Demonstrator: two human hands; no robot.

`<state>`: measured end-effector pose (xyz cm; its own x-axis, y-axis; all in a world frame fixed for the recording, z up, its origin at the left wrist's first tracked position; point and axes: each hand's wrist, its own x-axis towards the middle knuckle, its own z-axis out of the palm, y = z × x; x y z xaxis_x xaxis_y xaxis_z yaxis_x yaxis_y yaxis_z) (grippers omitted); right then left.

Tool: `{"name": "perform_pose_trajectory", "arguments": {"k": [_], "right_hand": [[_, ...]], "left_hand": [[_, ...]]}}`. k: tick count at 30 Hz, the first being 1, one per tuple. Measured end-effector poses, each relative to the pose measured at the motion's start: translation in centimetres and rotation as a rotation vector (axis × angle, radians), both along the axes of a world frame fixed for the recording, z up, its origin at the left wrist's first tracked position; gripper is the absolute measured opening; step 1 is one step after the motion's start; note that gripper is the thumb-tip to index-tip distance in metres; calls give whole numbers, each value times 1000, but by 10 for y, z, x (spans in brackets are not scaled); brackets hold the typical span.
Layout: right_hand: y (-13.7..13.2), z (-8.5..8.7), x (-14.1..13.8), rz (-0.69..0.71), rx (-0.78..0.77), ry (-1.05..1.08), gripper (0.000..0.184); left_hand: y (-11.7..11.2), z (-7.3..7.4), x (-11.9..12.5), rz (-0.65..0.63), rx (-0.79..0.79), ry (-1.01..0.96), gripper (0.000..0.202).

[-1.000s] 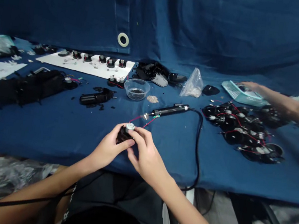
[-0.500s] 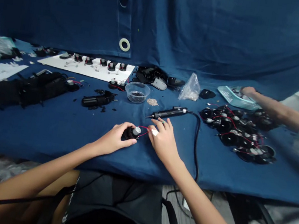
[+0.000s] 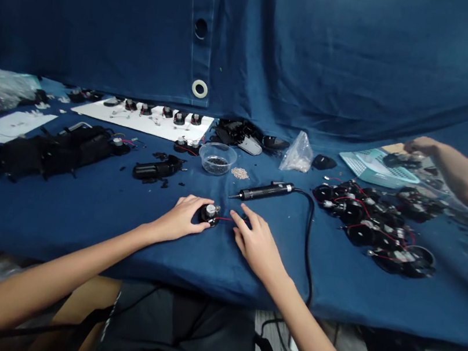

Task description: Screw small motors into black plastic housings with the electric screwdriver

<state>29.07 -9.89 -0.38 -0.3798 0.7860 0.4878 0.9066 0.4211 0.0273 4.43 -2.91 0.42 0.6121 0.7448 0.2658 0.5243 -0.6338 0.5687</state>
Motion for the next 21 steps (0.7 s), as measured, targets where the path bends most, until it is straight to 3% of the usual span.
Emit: {"name": "perform_pose_trajectory", "arguments": {"k": [9, 12, 17, 21], "right_hand": [[-1, -2, 0, 2, -81, 411, 58], [-3, -3, 3, 5, -115, 522, 55], [-2, -1, 6, 20, -208, 484, 22], [-3, -5, 2, -39, -160, 375, 26]], "left_hand": [[-5, -5, -1, 27, 38, -12, 59], [-8, -7, -1, 47, 69, 16, 61], [-9, -7, 0, 31, 126, 49, 57], [-10, -6, -1, 26, 148, 60, 55]]}}
